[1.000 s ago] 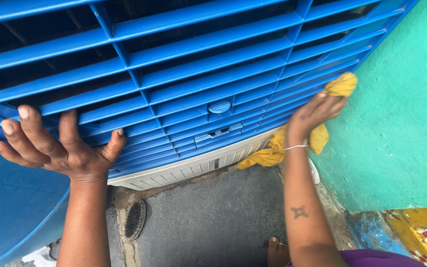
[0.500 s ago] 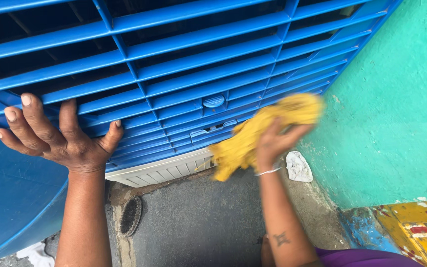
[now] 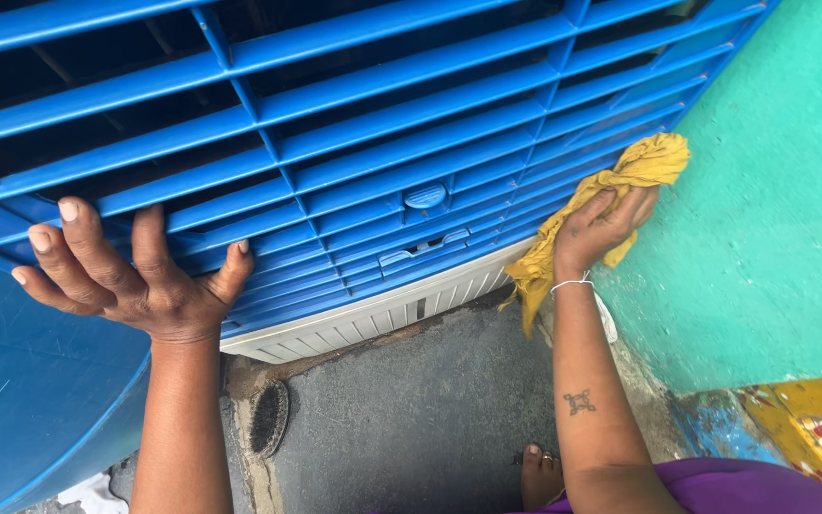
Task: The person wipes the horizontal blue slats of an air cooler with a yellow cloth, moving the cloth across different sections and occasionally folding or bunching it to reach between the slats.
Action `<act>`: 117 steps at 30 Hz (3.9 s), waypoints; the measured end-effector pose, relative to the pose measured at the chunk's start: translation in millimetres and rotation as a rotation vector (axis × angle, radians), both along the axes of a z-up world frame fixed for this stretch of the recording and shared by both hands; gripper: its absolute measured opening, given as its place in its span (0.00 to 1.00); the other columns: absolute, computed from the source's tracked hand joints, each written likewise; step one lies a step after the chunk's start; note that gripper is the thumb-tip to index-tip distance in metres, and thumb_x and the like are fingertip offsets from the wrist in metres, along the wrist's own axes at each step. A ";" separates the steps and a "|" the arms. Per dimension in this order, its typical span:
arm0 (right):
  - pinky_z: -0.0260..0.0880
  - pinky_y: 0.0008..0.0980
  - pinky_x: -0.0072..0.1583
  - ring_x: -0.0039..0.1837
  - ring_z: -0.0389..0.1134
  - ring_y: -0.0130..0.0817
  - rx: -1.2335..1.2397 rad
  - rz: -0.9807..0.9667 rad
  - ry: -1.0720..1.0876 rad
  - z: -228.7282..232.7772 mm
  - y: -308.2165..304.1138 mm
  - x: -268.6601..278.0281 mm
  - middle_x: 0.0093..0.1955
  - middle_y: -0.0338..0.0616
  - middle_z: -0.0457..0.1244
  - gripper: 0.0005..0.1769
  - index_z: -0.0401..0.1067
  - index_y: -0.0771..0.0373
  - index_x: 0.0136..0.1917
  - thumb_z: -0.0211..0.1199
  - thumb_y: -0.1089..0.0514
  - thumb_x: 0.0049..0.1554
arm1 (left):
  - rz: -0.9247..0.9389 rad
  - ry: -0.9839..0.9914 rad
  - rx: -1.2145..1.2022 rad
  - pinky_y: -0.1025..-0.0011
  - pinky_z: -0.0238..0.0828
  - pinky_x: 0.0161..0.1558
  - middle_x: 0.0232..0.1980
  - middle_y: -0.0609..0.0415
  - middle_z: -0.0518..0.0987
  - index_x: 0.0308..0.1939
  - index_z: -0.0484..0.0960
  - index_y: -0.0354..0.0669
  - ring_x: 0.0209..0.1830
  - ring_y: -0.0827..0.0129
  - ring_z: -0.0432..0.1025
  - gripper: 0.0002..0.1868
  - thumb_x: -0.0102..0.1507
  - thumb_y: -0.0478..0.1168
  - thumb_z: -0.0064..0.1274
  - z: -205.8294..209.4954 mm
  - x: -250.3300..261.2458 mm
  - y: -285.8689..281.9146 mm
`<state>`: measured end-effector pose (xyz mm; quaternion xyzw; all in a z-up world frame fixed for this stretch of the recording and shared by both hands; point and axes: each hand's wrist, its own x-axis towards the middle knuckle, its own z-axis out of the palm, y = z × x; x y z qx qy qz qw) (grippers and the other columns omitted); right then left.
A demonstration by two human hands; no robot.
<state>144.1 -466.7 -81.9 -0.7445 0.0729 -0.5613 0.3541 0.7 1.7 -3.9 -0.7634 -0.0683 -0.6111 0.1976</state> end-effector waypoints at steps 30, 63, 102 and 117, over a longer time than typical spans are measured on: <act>0.56 0.54 0.77 0.78 0.54 0.65 0.053 0.271 0.157 -50.4 89.4 -70.8 0.79 0.68 0.46 0.33 0.56 0.71 0.78 0.54 0.64 0.60 | 0.032 0.007 0.040 0.38 0.28 0.77 0.77 0.44 0.63 0.65 0.77 0.63 0.80 0.49 0.44 0.44 0.62 0.85 0.40 0.8 1.4 6.0; 0.72 0.38 0.70 0.67 0.68 0.41 0.584 0.588 -0.204 27.3 7.3 -51.4 0.67 0.51 0.64 0.30 0.63 0.71 0.70 0.57 0.80 0.55 | 0.033 0.001 0.006 0.40 0.28 0.77 0.77 0.43 0.63 0.63 0.79 0.64 0.80 0.50 0.45 0.42 0.63 0.85 0.38 1.8 2.9 1.0; 0.36 0.61 0.83 0.83 0.45 0.60 -0.064 0.199 0.105 -19.2 129.5 -69.0 0.80 0.63 0.49 0.28 0.57 0.63 0.77 0.47 0.55 0.65 | -0.073 -0.058 -0.037 0.43 0.24 0.79 0.79 0.48 0.61 0.60 0.84 0.62 0.82 0.54 0.45 0.40 0.66 0.83 0.37 4.4 5.3 -11.8; 0.59 0.45 0.82 0.81 0.58 0.48 0.357 0.414 -0.269 8.0 22.5 -37.7 0.80 0.58 0.52 0.34 0.45 0.70 0.82 0.54 0.70 0.68 | -0.098 -0.080 -0.019 0.45 0.25 0.80 0.78 0.49 0.63 0.59 0.84 0.61 0.82 0.56 0.45 0.39 0.66 0.82 0.38 7.6 4.7 -12.7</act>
